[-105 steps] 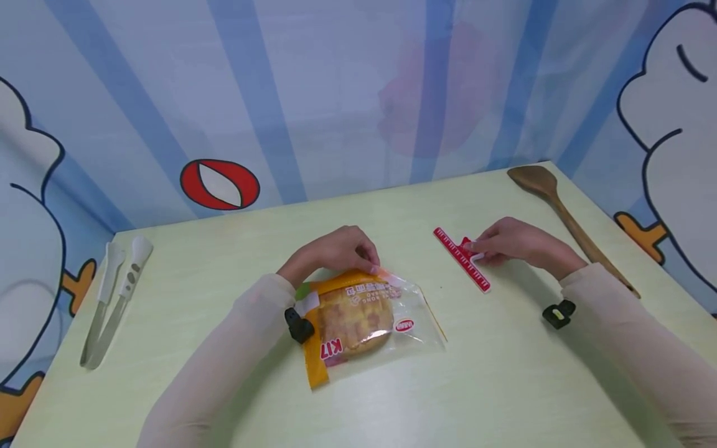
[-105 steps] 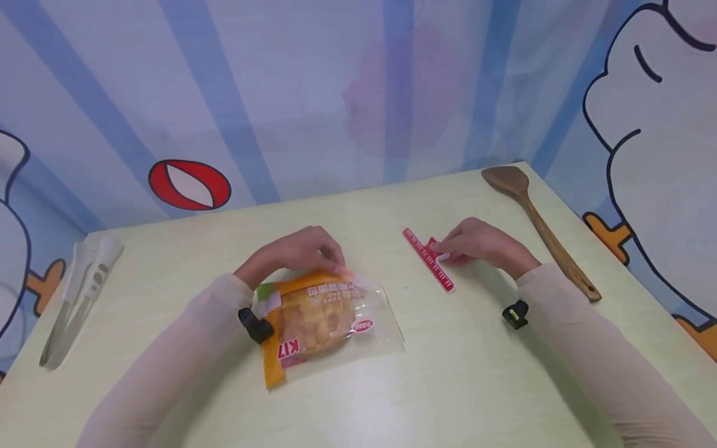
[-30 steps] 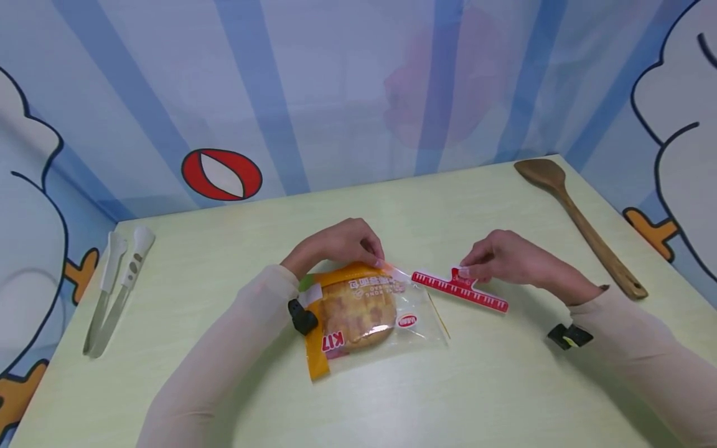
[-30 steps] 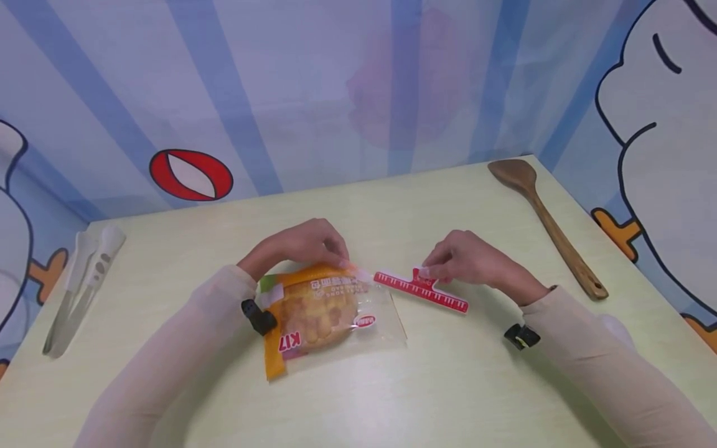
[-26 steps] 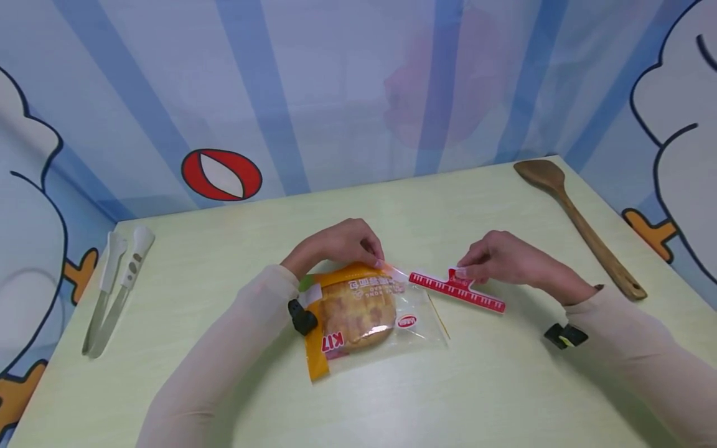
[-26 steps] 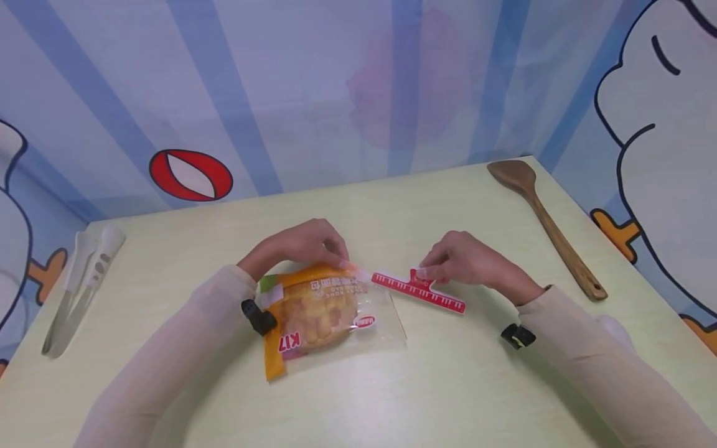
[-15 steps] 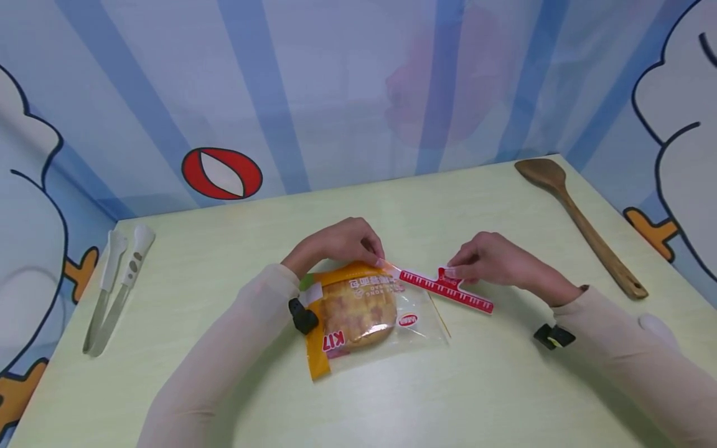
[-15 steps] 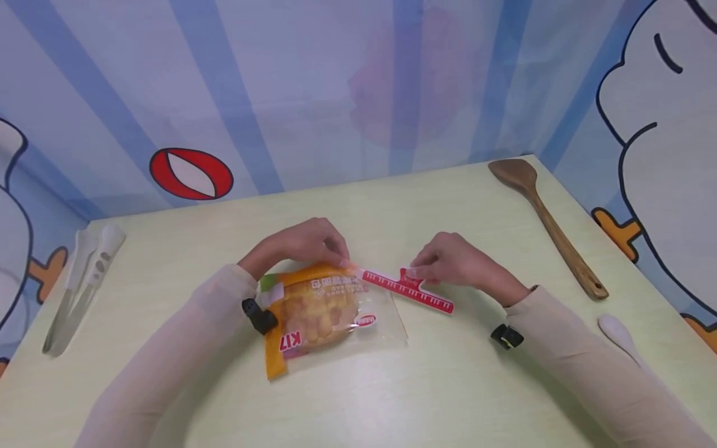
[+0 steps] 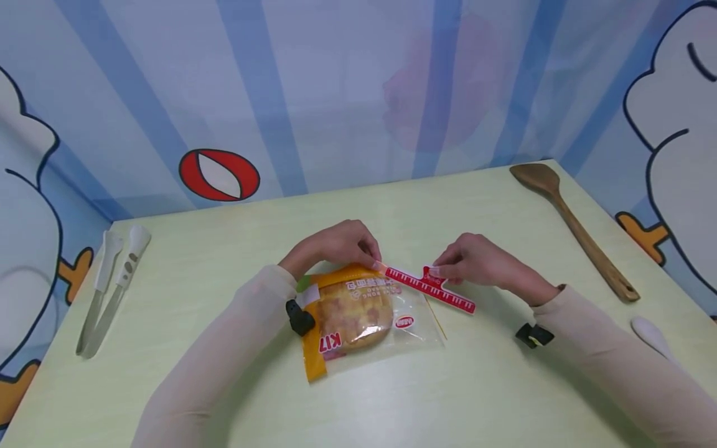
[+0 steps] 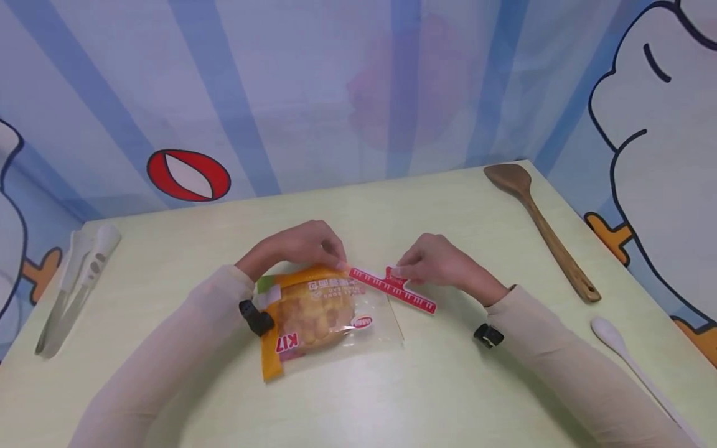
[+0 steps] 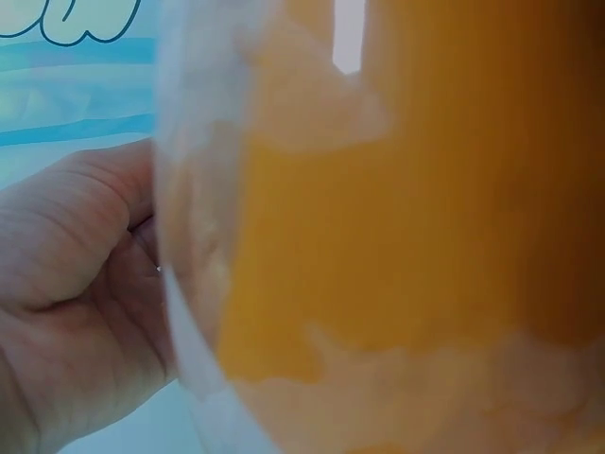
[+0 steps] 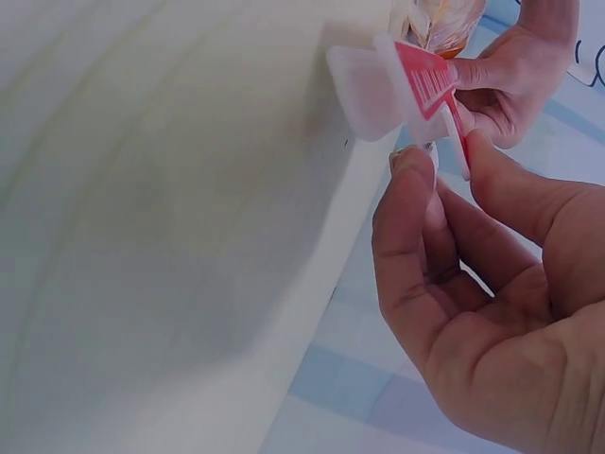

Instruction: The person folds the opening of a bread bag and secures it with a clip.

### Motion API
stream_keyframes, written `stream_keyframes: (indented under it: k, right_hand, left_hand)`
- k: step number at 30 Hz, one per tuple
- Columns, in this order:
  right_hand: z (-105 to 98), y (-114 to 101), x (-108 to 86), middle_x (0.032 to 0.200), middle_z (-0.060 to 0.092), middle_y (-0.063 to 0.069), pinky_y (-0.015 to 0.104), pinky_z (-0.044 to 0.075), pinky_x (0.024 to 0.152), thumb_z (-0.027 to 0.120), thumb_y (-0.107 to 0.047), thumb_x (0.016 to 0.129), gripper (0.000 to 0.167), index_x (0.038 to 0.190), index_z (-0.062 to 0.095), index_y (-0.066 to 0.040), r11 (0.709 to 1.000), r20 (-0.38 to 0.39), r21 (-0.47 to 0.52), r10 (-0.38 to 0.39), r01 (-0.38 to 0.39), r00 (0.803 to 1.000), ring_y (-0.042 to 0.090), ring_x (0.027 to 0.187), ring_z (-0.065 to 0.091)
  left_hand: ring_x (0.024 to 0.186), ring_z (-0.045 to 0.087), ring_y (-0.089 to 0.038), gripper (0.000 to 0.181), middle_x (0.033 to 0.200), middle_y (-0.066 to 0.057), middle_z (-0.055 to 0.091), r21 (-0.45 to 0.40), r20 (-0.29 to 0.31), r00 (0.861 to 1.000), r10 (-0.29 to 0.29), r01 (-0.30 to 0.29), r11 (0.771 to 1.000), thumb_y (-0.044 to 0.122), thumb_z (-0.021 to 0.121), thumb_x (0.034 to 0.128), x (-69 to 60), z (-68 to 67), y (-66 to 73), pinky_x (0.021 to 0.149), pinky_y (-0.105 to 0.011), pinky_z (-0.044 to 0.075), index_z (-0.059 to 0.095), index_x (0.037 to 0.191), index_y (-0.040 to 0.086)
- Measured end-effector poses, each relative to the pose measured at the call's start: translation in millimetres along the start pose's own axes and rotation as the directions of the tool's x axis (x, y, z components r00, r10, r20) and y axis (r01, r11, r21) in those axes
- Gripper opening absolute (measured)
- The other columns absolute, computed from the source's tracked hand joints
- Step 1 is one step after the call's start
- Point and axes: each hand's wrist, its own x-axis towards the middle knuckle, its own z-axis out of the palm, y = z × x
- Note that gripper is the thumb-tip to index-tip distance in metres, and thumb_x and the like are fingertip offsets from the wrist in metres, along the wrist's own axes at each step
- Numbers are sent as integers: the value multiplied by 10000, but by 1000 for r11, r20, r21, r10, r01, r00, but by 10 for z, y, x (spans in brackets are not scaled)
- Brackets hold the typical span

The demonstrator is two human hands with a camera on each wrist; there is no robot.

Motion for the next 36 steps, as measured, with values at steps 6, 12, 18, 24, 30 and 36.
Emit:
stream_keyframes:
  k: [6, 12, 18, 24, 30, 36]
  right_hand:
    - [7, -42, 13, 1017, 768, 95, 279, 482, 667, 718, -204, 943, 265, 1140, 762, -33, 999, -3, 7, 35, -35, 999, 152, 734, 657]
    - [2, -64, 20, 1021, 768, 92, 278, 503, 694, 707, -214, 952, 284, 1166, 750, -32, 999, 1, -3, 53, -53, 999, 146, 761, 666]
    - [-19, -69, 21, 1052, 767, 82, 326, 550, 777, 701, -247, 957, 317, 1192, 738, -38, 996, 33, 7, 85, -85, 996, 138, 800, 695]
    - [-14, -58, 9, 1043, 773, 75, 365, 559, 828, 688, -256, 964, 332, 1207, 728, -32, 995, 45, 36, 94, -95, 995, 132, 813, 697]
    - [7, -22, -17, 1032, 765, 64, 344, 560, 799, 691, -263, 962, 325, 1190, 737, -36, 993, 32, 80, 79, -81, 996, 136, 815, 682]
    - [5, -16, -22, 1067, 761, 92, 344, 570, 786, 683, -237, 965, 316, 1187, 733, -17, 993, 21, 107, 43, -45, 999, 143, 817, 690]
  left_hand:
    - [825, 586, -140, 111, 925, -9, 746, 8, 7, 1000, -3, 3, 1000, 230, 736, 932, 0, -10, -4, 754, -211, 497, 793, 956, 137]
    - [851, 595, -144, 102, 950, -7, 748, 15, 11, 1000, -11, 11, 1000, 221, 729, 937, 2, -21, -2, 789, -217, 511, 791, 964, 144]
    - [854, 596, -152, 109, 943, -3, 745, 7, 13, 1000, -17, 16, 1000, 241, 740, 929, 2, -19, 4, 786, -222, 513, 790, 958, 149]
    - [878, 596, -144, 151, 991, -9, 744, 0, 24, 999, -27, 27, 1000, 250, 728, 938, -27, -19, -13, 815, -225, 509, 777, 1028, 140]
    - [896, 606, -137, 254, 1052, -17, 750, 12, 39, 999, -20, 20, 1000, 297, 713, 946, -142, -55, -77, 836, -239, 517, 762, 1122, 120]
    - [910, 600, -143, 328, 1049, -1, 726, -18, 88, 987, -132, 134, 991, 390, 711, 931, -306, -168, -100, 815, -249, 514, 756, 1148, 148]
